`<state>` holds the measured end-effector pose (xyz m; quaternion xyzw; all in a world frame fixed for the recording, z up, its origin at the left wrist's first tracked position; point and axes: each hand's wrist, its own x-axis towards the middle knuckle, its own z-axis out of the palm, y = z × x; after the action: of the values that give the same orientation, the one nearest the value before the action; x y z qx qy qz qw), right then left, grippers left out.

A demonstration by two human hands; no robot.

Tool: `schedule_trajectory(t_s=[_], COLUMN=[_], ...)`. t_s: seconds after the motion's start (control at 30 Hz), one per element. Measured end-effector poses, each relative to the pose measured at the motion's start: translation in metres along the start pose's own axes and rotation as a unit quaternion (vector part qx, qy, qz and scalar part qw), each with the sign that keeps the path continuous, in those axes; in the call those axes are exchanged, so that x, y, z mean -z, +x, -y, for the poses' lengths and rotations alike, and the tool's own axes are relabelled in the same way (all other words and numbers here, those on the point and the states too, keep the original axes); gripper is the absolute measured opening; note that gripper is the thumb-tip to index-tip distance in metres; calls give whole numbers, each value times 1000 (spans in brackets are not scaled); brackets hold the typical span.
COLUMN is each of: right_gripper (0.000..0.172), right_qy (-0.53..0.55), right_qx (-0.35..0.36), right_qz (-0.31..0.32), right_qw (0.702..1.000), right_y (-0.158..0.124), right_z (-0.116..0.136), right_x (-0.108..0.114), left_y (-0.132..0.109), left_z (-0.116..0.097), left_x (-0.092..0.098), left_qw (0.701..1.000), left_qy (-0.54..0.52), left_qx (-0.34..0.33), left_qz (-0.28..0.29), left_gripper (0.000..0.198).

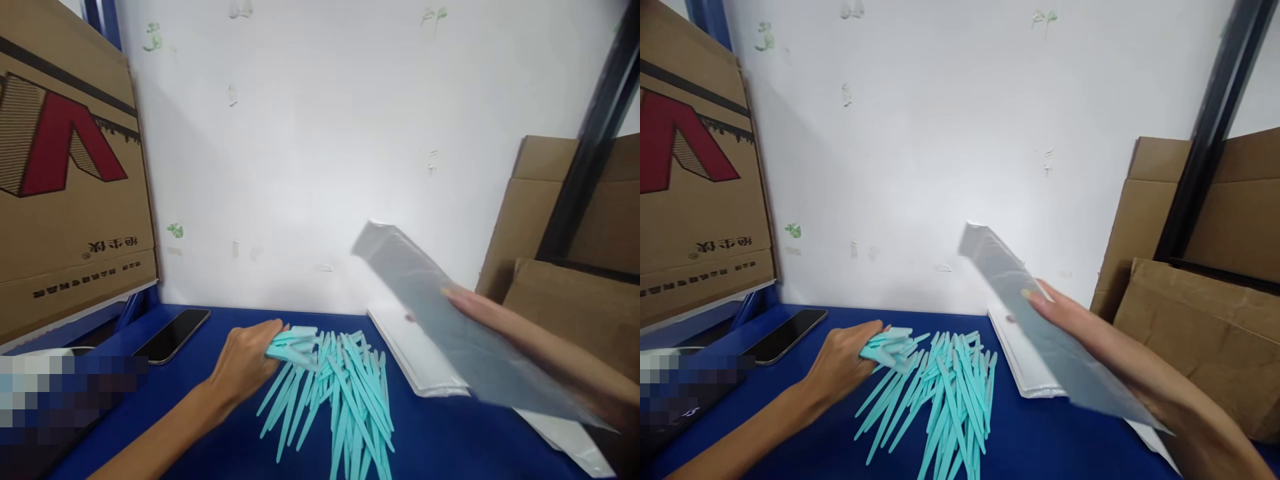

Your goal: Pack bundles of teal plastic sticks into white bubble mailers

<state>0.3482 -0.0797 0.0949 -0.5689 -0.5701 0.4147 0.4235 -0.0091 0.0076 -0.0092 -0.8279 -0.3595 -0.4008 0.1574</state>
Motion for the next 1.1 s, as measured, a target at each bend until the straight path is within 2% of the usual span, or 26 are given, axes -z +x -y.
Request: schedule_trajectory(t_s=[0.07,0.13,0.2,0.27,0.43,0.53,0.7,0.77,0.97,1.1], right_gripper=[71,66,66,72,83,79,52,45,42,41], right_qy=[123,200,250,280,317,306,307,309,302,306], right_qx=[-109,-179,-206,-219,-236,-242,-191,-184,-180,-193], right_qz=[148,247,304,340,408,425,361,343,345,330], right_qw=[975,931,896,871,823,817,860,868,870,872], right_y=[-7,-7,-3,3,9,7,6,7,10,11], right_z=[6,3,-5,-14,-30,-35,-43,-46,-49,-50], right_x=[-28,-53,-72,-81,-79,-77,-76,-75,-71,-72], left_y=[3,5,7,8,9,11,14,14,16,16], left_z=[11,17,20,23,33,36,36,35,36,36], left_x=[4,8,11,14,18,19,18,17,16,15], left_qw=[998,994,990,986,978,976,960,953,943,935], left_qy=[44,76,103,127,189,200,242,254,283,317], left_qx=[-31,-48,-54,-57,-63,-72,-136,-157,-167,-154], left_qz=[-33,-62,-84,-89,-62,-56,-48,-48,-54,-37], left_gripper=[31,31,32,30,22,24,31,30,31,30])
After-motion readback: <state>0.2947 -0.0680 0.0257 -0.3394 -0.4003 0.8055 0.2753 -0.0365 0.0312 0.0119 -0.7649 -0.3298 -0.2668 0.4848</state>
